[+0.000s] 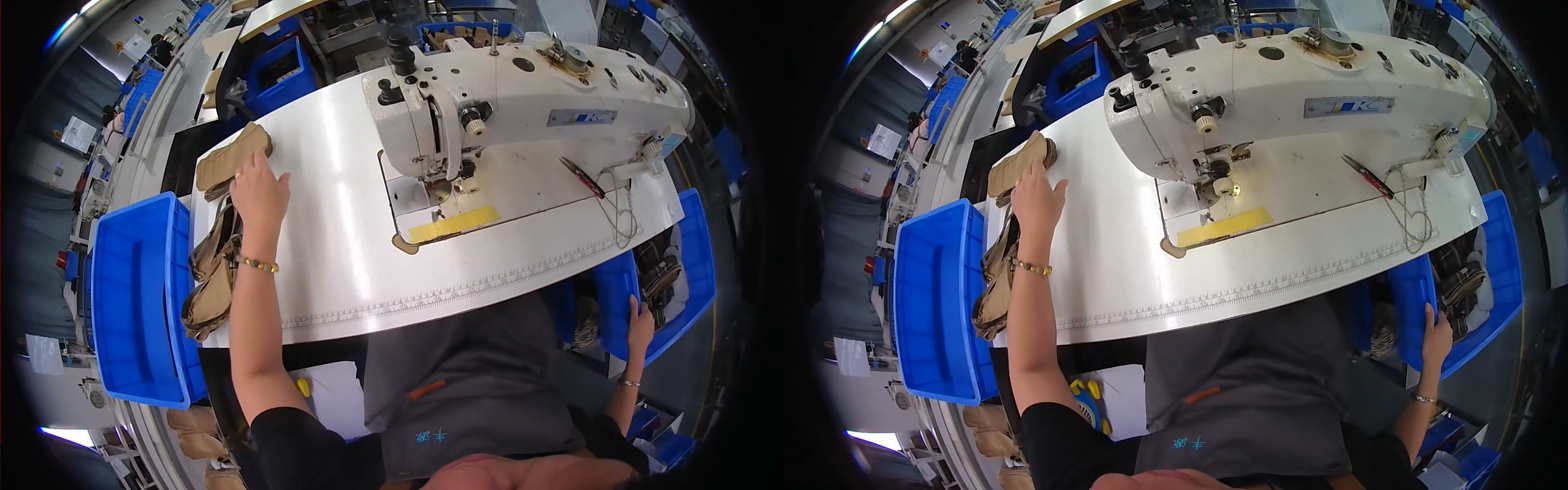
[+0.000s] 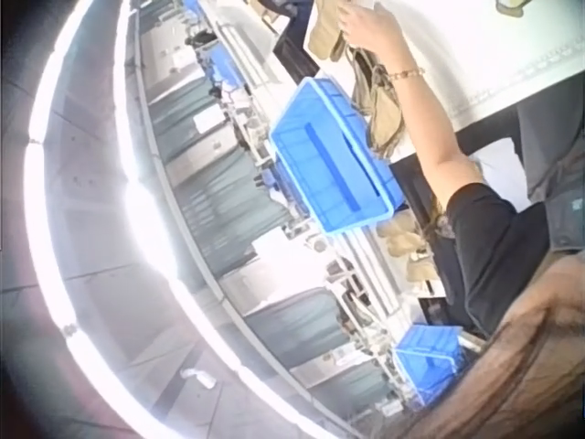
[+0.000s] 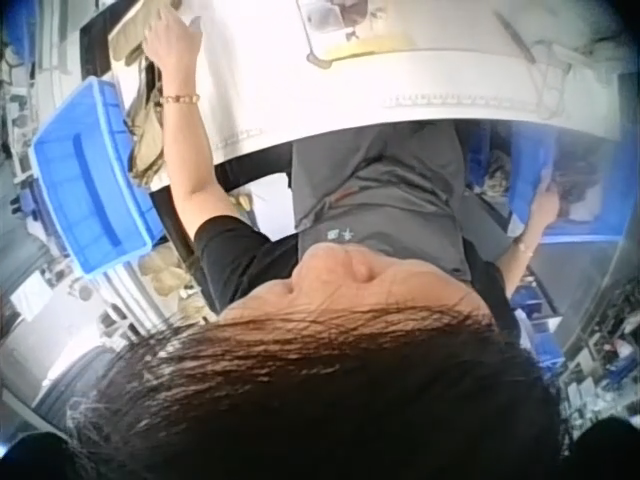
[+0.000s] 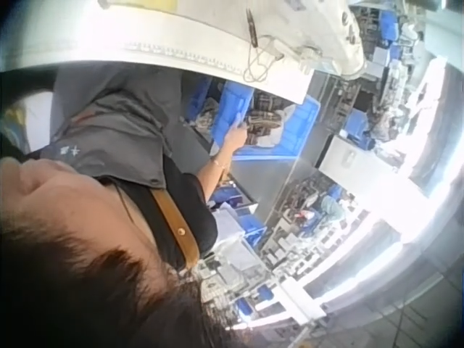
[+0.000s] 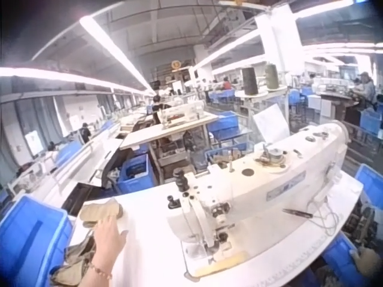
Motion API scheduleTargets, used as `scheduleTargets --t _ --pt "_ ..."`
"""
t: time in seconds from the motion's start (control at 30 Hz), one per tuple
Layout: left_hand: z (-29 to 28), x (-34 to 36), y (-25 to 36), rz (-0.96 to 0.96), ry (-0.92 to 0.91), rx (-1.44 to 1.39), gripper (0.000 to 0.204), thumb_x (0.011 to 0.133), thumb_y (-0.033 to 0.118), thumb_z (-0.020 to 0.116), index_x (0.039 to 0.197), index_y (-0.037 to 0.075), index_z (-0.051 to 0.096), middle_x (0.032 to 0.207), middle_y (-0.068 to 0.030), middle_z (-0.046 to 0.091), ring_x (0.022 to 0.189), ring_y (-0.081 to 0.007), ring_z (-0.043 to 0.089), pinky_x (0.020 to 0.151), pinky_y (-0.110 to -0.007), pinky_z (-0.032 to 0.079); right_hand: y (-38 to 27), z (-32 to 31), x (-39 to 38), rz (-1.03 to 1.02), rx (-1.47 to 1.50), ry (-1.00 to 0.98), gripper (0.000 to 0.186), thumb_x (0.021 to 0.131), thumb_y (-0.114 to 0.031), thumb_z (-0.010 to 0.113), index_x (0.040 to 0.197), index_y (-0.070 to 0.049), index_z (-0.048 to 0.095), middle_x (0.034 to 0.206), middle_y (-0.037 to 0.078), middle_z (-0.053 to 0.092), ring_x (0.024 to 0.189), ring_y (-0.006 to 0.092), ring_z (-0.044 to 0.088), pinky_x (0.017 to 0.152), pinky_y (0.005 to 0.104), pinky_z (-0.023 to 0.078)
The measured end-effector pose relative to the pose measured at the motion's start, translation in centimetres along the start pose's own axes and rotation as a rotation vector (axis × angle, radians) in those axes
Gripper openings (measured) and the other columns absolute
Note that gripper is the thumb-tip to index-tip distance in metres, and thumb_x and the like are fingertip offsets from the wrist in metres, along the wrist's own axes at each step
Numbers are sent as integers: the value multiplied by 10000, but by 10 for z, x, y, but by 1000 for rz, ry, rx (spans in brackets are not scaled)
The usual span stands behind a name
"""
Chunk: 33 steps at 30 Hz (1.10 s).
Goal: The recorder is using an industrial sewing machine to stitch together components of leather shoes.
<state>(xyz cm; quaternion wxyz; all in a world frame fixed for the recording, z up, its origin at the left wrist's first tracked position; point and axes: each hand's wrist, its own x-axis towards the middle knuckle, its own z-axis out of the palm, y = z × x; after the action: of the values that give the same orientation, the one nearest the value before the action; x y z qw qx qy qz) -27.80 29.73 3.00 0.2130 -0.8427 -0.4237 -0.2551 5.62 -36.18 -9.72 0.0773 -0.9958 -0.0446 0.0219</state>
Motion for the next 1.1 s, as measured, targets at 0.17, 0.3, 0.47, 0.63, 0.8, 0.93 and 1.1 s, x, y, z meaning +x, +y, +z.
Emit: scheduleTargets --t 0.17,0.3,0.47,0.63,0.8,0.93,1.1 --pt "35 18 -38 -134 80 -99 153 871 192 685 913 48 711 987 -85 722 934 -308 662 782 -419 530 -46 -31 -22 -136 64 139 506 1012 -481 493 1099 -14 668 901 221 690 889 381 679 784 443 505" --pt "5 10 3 29 117 -267 95 854 116 661 815 32 681 953 -103 728 912 -310 666 781 -416 527 -81 -60 -28 -237 236 378 312 1014 -287 558 1092 0 655 934 204 682 859 332 679 778 402 512" --pt "-56 -53 95 418 -296 -645 129 837 134 716 823 22 654 1026 -131 723 959 -321 659 859 -411 500 -171 -75 -39 -843 482 433 66 859 -15 685 916 15 672 859 156 670 791 301 669 729 361 524" --pt "-67 -98 125 450 -341 -724 274 847 161 721 1076 20 669 1161 -101 703 1008 -316 634 880 -404 496 -261 -63 -48 -1131 623 455 107 743 -54 767 783 -70 669 700 67 600 608 250 596 532 349 465" --pt "-63 -109 128 571 -281 -671 338 843 206 735 1136 55 659 1206 -60 689 1068 -268 618 910 -405 464 -268 -61 -39 -1127 605 502 132 744 -51 779 753 -68 649 684 60 591 580 237 587 501 328 443" --pt "-66 -109 127 585 -205 -662 355 844 198 733 1161 57 658 1221 -71 674 1060 -295 600 931 -420 452 -248 -74 0 -890 654 659 146 804 -134 759 772 -78 628 695 49 584 590 221 596 508 338 448" --pt "-89 -92 178 742 -124 -779 371 843 107 709 1199 36 631 1267 -97 645 1074 -333 585 954 -439 449 -219 -103 69 -674 479 845 291 838 -313 750 984 -92 630 853 50 627 675 216 642 541 339 486"
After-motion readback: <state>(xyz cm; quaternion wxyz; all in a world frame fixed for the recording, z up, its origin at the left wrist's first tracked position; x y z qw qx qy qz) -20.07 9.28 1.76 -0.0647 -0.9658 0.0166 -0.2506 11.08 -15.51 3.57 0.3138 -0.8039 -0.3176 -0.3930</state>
